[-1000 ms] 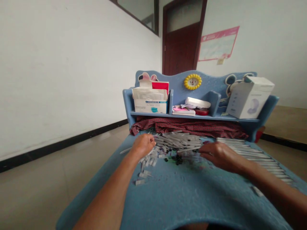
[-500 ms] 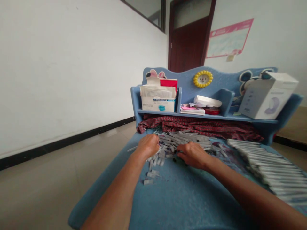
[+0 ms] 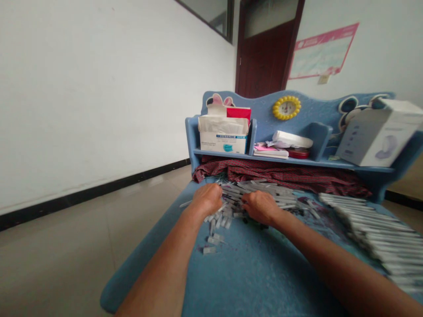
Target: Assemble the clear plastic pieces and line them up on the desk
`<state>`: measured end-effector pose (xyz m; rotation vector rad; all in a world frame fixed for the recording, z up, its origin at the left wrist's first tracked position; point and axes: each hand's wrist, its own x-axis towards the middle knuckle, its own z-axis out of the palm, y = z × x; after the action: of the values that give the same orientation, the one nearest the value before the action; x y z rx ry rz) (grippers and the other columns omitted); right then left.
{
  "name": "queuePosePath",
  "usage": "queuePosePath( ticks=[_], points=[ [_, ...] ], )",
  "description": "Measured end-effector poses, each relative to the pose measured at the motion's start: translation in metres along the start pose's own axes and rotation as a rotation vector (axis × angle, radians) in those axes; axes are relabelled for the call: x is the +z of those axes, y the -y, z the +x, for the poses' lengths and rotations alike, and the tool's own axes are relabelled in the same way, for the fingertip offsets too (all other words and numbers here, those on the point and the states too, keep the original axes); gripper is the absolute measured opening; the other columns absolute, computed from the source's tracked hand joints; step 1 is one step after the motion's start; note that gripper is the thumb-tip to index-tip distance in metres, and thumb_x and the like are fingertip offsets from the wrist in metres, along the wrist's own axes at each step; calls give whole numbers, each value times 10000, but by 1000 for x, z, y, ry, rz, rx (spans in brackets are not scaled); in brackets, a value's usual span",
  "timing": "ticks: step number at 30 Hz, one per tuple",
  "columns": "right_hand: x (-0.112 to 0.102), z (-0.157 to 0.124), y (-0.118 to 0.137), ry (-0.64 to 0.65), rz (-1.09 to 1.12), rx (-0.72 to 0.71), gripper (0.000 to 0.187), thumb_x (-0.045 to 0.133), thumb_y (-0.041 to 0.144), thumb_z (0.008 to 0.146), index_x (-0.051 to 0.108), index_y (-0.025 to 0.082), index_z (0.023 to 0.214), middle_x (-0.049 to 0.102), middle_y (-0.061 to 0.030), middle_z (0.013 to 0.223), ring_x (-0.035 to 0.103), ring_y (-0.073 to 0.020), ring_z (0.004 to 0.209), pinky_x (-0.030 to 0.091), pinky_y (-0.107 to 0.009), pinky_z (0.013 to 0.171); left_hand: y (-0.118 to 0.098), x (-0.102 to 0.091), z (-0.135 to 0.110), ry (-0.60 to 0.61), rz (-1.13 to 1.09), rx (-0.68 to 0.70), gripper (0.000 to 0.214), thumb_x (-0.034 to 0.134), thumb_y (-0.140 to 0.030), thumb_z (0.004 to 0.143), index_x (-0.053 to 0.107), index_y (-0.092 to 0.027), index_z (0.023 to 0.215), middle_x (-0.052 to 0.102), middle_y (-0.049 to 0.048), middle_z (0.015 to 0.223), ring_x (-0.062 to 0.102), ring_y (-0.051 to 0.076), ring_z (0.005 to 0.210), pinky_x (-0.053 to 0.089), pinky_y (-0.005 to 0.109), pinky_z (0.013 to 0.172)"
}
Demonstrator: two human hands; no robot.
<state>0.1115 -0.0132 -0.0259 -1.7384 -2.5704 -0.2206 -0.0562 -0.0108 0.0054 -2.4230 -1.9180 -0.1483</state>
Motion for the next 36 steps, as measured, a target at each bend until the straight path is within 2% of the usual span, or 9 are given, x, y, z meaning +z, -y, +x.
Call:
queuePosePath(
  ticks=[12,17,22,27,31,36],
  points=[
    [2,9,13,-4,29,66,289,394,251,807,641,138,906,659,-150,880,619,-247,846,450,-316,699,1,8,1,-108,-2,7,154,502,-197,690,651,-178,723,661,84,747,606,198,755,412,255,620],
    [-1,9,5,14,53,82,272,421,251,771,652,148,871,668,-134,877,624,-223,816,436,-276,657,-3,7,1,-148,-67,65,148,502,-203,696,649,-186,698,650,64,711,594,185,709,387,248,592],
    [-13,-6,-13,-77,122,95,270,401,261,767,657,178,795,670,-95,797,607,-189,748,381,-246,605,-11,11,4,-220,-265,222,150,503,-200,689,649,-180,716,633,19,669,566,144,647,365,224,574],
    [-22,-24,-28,-242,284,83,236,417,258,762,628,189,682,629,-34,640,555,-127,602,317,-213,541,-19,12,7,-178,-483,180,181,503,-243,703,658,-150,693,614,3,604,543,122,593,348,207,535],
    [-23,-40,-41,-286,382,97,226,439,267,760,605,181,633,591,-13,580,514,-104,541,300,-196,512,-21,14,8,-198,-439,176,171,510,-241,697,657,-154,679,607,3,593,529,120,589,339,207,542],
    [-22,-67,-62,-252,472,134,211,440,255,762,604,175,654,571,5,531,489,-94,489,293,-189,479,-23,23,8,-149,-289,233,157,491,-215,696,636,-176,649,576,-5,552,513,121,570,318,208,530]
  ],
)
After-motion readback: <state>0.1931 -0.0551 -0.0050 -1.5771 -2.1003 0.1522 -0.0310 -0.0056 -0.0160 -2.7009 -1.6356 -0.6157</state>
